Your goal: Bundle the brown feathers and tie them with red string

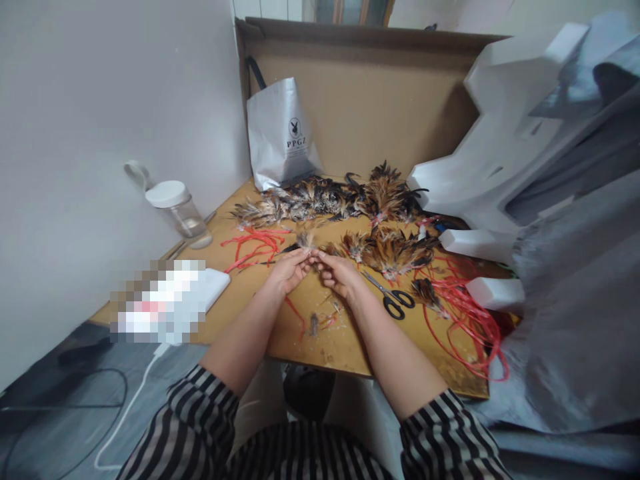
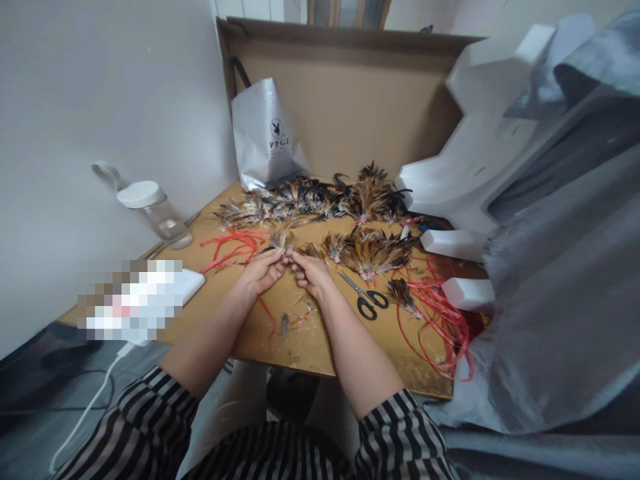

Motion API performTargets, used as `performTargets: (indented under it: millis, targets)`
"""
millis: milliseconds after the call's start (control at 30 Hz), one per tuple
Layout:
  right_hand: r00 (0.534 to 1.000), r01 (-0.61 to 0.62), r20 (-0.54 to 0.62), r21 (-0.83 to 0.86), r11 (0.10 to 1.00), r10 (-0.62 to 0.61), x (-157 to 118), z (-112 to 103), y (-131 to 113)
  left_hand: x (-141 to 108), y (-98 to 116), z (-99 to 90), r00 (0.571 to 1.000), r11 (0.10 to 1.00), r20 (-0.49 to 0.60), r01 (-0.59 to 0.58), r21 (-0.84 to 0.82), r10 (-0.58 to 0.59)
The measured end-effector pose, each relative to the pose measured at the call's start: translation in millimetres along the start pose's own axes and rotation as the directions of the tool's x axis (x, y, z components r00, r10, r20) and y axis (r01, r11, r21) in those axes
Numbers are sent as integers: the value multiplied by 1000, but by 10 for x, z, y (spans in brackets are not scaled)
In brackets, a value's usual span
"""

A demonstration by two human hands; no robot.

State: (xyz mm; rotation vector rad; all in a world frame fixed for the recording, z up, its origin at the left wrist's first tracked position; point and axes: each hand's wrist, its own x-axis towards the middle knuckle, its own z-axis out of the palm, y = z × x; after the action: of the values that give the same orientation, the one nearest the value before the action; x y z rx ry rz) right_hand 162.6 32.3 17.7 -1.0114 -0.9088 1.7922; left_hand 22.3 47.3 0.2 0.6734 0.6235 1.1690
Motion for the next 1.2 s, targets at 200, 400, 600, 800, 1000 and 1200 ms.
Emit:
performTargets:
  millis: [200, 400, 600, 800, 1000, 1200]
  targets:
    - [994, -75, 89, 170, 983, 61, 64, -35, 47, -31, 25, 37, 1000, 998, -20, 22, -53, -23]
    - [998, 36, 54, 113, 993, -42, 45, -13, 38, -50, 35, 56, 999, 999, -5, 35, 17, -35]
    - [950, 244, -178, -93, 965, -257, -10, 67, -17, -30, -30, 55, 999, 965, -25, -15, 261, 22]
    - [921, 295, -205, -183, 938, -330, -9, 54, -18, -50, -50, 94, 998, 891, -1, -60, 450, 68]
    - [942, 269, -161, -157, 950, -293, 6, -13, -11, -58, -45, 97, 998, 885, -11, -55, 463, 67]
    - [942, 279, -144, -165, 946, -303, 16, -27, -42, -50, -14, 101, 991, 864, -26, -103, 493, 133]
